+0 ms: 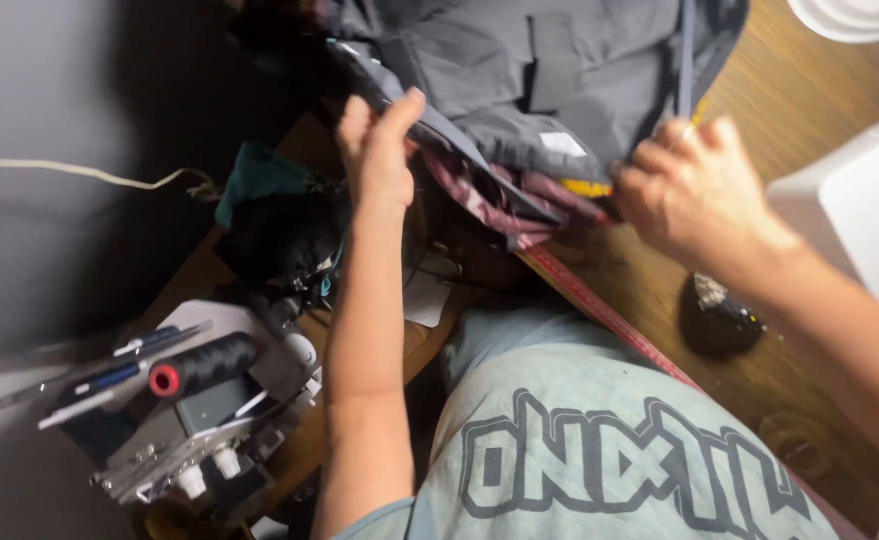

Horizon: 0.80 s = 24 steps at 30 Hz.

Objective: Pinning the fabric lining inside a backpack to secure it before sewing

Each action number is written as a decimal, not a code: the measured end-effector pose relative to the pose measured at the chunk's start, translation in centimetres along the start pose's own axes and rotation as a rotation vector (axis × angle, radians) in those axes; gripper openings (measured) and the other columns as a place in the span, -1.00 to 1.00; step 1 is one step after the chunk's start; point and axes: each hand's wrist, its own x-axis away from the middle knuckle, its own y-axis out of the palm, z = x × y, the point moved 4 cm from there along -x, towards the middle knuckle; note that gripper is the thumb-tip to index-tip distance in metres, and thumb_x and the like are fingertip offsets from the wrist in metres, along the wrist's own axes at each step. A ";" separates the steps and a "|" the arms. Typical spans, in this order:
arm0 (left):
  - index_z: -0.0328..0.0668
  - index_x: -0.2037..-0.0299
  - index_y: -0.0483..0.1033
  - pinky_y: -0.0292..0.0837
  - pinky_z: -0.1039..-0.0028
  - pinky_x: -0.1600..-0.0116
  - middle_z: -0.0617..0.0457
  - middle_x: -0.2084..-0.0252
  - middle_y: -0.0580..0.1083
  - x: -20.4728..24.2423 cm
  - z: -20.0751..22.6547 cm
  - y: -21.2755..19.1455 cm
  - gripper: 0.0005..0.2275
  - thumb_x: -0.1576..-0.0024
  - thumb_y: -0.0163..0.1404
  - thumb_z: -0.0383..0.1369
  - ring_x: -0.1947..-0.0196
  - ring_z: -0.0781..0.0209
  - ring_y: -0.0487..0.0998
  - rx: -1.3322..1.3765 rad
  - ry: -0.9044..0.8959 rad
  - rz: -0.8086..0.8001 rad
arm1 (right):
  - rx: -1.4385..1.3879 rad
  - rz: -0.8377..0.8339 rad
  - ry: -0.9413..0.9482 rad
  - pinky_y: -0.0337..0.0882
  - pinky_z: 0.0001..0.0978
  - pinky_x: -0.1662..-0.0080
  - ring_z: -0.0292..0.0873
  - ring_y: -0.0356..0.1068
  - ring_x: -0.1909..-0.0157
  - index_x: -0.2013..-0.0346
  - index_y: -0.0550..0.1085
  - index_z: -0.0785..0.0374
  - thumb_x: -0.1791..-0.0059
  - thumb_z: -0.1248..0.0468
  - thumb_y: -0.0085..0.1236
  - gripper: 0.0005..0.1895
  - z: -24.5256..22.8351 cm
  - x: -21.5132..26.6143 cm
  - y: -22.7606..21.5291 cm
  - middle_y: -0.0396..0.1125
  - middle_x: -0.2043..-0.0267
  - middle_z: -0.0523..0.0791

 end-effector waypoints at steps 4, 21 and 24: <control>-0.12 0.30 0.51 0.51 0.48 0.52 0.09 0.44 0.50 1.5 -2.8 -2.5 -0.82 0.01 0.27 -0.39 0.53 0.34 0.49 0.052 -0.133 -0.123 | -0.332 0.253 -0.110 0.33 -0.17 -0.09 -0.11 0.49 -0.11 -0.34 0.40 0.14 -0.04 -0.05 0.18 -0.38 -3.9 -0.3 -3.0 0.43 -0.24 -0.09; -0.12 0.25 0.54 0.58 0.47 0.47 0.11 0.37 0.53 5.8 -3.1 -1.0 -0.86 -0.07 0.22 -0.37 0.41 0.34 0.53 0.208 -0.168 -0.057 | -0.885 -0.170 0.004 0.56 -0.14 0.21 0.01 0.53 0.27 -0.13 0.42 0.27 0.07 0.20 0.31 -0.49 1.4 -2.2 -1.3 0.47 0.18 -0.02; -0.08 0.38 0.45 0.50 0.53 0.53 0.12 0.41 0.50 6.4 -2.8 -1.4 -0.84 -0.07 0.23 -0.39 0.48 0.36 0.50 0.277 -0.191 -0.009 | -0.674 -0.090 -0.067 0.53 -0.06 0.13 0.05 0.47 0.22 -0.04 0.54 0.15 0.22 -0.14 0.42 -0.33 0.7 -1.5 -0.9 0.40 0.14 -0.06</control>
